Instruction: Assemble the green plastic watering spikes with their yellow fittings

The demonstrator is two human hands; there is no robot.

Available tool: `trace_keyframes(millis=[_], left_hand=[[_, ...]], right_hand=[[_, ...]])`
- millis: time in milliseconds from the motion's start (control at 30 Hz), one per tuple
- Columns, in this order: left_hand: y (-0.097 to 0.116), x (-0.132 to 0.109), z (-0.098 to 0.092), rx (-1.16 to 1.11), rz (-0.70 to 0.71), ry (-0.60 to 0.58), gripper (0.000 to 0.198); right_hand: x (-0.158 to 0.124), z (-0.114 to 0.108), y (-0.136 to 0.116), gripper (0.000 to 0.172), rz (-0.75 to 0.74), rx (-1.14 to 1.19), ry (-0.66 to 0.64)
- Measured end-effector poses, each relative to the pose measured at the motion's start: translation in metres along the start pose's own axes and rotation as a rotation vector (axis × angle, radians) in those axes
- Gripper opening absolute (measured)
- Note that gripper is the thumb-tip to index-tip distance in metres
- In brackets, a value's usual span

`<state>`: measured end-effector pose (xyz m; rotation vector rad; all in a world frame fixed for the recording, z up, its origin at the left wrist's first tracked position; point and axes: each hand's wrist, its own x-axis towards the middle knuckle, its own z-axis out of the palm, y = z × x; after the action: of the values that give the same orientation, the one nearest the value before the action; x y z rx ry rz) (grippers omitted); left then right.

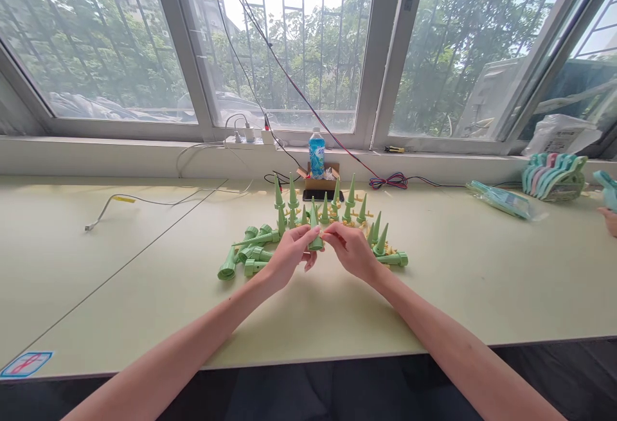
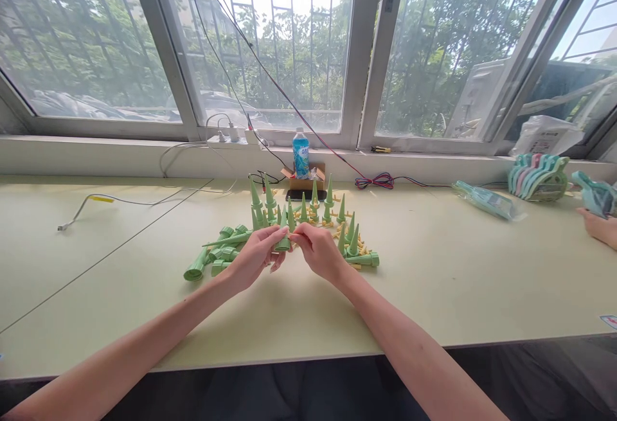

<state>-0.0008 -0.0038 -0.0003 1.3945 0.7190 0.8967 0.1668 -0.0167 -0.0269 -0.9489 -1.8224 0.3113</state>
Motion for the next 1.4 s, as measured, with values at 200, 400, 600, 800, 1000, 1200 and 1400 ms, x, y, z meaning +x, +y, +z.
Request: trace_keyframes(millis=[200, 400, 600, 800, 1000, 1200, 1400], left_hand=[[0.0002, -0.0005, 0.0007, 0.059, 0.034, -0.005, 0.037], [0.0013, -0.0010, 0.0017, 0.075, 0.049, -0.009, 0.037], [0.0010, -0.0010, 0.0022, 0.063, 0.051, -0.006, 0.037], [0.0003, -0.0011, 0.0028, 0.048, 0.052, 0.007, 0.039], [0.0026, -0.0022, 0.0042, 0.106, 0.046, 0.021, 0.040], [0.0030, -0.0030, 0.0036, 0.222, 0.107, 0.025, 0.038], [0.0001, -0.0040, 0.0044, 0.379, 0.190, 0.035, 0.038]], right_hand=[[-0.0006, -0.0012, 0.0002, 0.033, 0.019, -0.048, -0.036], [-0.0007, -0.0011, 0.0002, 0.038, 0.033, -0.096, -0.078], [-0.0008, 0.0004, -0.0001, 0.038, 0.062, -0.079, -0.077], [-0.0014, 0.0002, -0.0015, 0.036, 0.079, -0.059, -0.075], [-0.0004, -0.0012, -0.0031, 0.037, 0.072, -0.058, -0.083], [-0.0006, -0.0015, -0.0016, 0.038, 0.061, -0.064, -0.094], [0.0010, -0.0032, -0.0015, 0.036, 0.050, -0.086, -0.118]])
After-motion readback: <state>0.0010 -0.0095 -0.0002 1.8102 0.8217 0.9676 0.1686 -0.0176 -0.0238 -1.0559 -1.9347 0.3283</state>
